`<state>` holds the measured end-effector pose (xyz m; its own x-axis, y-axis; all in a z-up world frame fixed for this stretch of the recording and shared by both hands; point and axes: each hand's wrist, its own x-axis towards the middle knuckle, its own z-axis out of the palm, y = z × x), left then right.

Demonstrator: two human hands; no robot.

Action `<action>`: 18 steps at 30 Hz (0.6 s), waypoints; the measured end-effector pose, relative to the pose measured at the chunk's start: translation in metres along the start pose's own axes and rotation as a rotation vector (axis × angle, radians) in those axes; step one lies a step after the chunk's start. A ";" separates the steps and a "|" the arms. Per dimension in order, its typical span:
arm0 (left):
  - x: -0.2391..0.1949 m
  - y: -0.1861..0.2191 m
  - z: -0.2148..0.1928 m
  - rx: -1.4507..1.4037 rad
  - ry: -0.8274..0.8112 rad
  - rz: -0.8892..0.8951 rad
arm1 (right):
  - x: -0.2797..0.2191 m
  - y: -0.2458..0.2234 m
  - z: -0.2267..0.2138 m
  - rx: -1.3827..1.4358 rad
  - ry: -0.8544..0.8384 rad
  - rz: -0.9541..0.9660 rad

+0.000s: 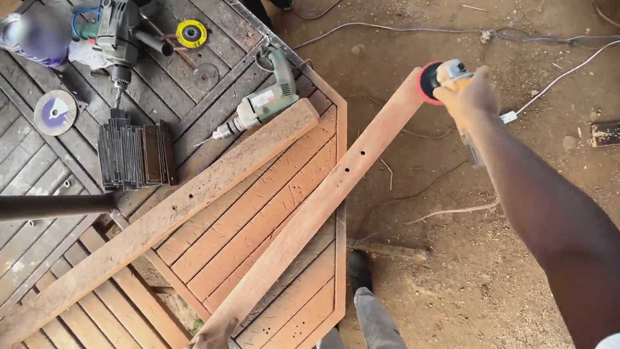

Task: Sanding a long wooden plank with a power sander to smooth the surface.

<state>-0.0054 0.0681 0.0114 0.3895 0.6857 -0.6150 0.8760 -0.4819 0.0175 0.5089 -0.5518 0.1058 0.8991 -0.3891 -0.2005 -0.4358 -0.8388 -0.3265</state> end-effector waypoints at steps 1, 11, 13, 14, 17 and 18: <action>0.001 0.017 0.003 -0.003 0.001 -0.001 | 0.007 0.002 0.002 0.008 -0.002 0.032; -0.066 0.057 0.022 -0.217 0.026 -0.273 | -0.142 -0.071 0.026 -0.154 -0.226 -0.261; -0.094 0.079 -0.013 -0.339 -0.028 -0.352 | -0.191 -0.093 0.030 -0.173 -0.297 -0.311; -0.109 0.088 -0.030 -0.434 -0.100 -0.401 | -0.219 -0.097 0.030 -0.199 -0.363 -0.318; -0.092 0.055 -0.004 -0.355 -0.093 -0.325 | -0.281 -0.100 0.058 -0.268 -0.407 -0.431; -0.085 0.038 0.009 -0.366 -0.100 -0.349 | -0.300 -0.102 0.066 -0.283 -0.421 -0.449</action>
<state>-0.0077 -0.0138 0.0572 0.0432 0.7073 -0.7056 0.9981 0.0009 0.0620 0.2810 -0.3250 0.1382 0.8729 0.1535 -0.4631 0.0554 -0.9742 -0.2186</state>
